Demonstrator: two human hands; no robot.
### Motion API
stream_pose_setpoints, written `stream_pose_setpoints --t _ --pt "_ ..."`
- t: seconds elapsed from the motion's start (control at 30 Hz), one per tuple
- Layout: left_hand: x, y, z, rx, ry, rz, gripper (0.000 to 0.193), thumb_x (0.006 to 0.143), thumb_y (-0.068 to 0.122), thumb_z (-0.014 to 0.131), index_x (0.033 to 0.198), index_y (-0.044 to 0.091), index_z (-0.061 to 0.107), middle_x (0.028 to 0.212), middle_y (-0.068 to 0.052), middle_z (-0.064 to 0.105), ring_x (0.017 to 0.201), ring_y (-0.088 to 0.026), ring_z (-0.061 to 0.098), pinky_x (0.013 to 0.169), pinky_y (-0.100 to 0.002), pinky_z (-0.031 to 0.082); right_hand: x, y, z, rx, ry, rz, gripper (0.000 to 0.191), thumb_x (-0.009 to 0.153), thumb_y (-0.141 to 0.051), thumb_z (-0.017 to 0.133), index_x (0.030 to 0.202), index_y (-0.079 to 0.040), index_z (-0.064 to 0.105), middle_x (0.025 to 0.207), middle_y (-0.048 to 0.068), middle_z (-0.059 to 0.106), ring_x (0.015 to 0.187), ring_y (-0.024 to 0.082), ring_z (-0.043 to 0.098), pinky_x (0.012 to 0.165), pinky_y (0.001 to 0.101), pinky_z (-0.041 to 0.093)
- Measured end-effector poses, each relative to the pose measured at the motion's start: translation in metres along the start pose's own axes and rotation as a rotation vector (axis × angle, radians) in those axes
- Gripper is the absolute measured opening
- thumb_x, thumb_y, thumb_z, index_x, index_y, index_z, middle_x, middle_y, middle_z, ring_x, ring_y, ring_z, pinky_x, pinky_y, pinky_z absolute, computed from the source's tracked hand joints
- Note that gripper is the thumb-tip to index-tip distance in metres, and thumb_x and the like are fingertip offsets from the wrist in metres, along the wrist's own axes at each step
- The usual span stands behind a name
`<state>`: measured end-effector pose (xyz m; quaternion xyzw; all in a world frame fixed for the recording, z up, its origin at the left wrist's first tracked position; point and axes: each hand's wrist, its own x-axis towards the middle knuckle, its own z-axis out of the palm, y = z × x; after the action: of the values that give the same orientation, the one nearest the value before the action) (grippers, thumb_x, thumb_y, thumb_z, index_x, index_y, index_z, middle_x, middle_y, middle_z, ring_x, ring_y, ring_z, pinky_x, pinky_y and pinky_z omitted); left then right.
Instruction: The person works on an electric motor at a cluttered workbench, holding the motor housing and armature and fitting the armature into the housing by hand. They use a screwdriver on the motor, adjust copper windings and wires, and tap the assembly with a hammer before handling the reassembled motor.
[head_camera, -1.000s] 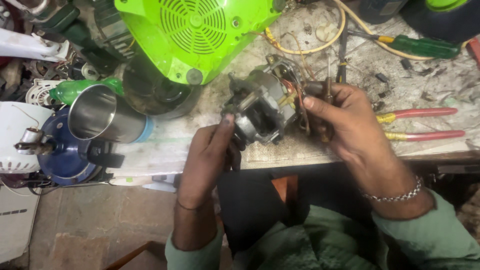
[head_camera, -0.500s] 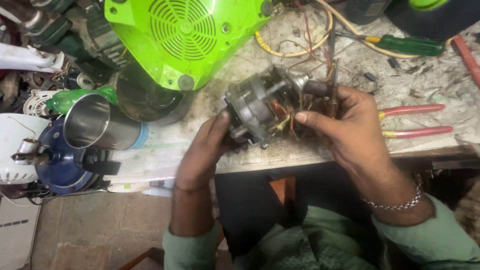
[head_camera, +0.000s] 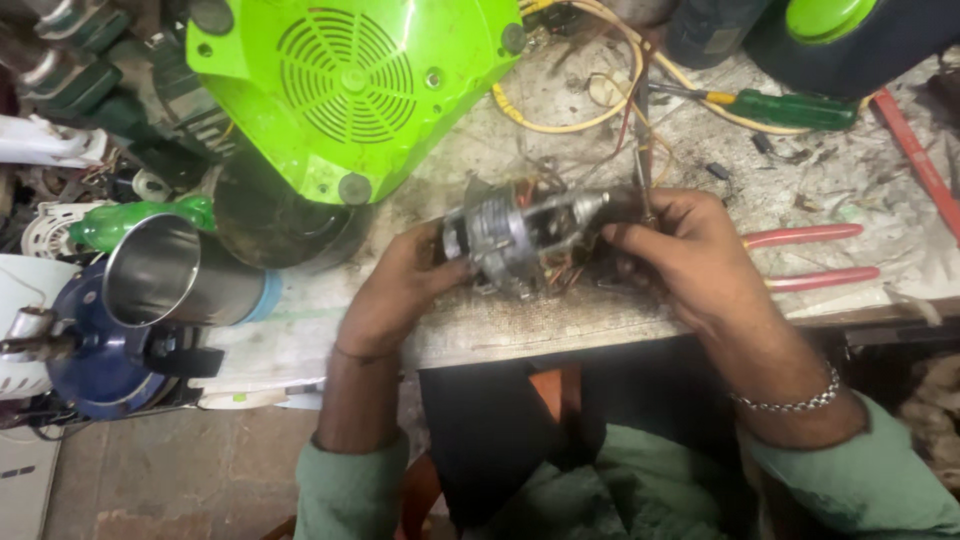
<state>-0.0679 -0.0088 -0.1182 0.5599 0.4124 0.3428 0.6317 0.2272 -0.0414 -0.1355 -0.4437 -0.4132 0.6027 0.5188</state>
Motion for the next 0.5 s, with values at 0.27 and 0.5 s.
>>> stream_pose_setpoints --t 0.27,0.5 --pt "-0.015 -0.001 0.01 0.031 0.038 0.012 0.063 0.085 -0.01 0.068 0.145 -0.008 0.05 0.128 -0.012 0.068 0.115 -0.018 0.065 0.095 -0.031 0.056 -0.02 -0.016 -0.007 -0.326 -0.05 -0.147 0.019 0.089 -0.008 0.075 0.107 -0.001 0.072 0.085 0.006 0.076 0.069 0.008 0.072 0.059 0.023 0.06" --pt "-0.015 -0.005 0.006 0.081 0.023 0.008 0.073 0.081 -0.011 0.071 0.148 -0.008 0.044 0.128 -0.014 0.067 0.114 -0.019 0.065 0.093 -0.032 0.057 -0.022 -0.022 -0.008 -0.483 0.069 0.019 0.021 0.088 -0.012 0.076 0.106 -0.003 0.074 0.076 0.006 0.074 0.056 0.011 0.064 0.049 0.0252 0.05"
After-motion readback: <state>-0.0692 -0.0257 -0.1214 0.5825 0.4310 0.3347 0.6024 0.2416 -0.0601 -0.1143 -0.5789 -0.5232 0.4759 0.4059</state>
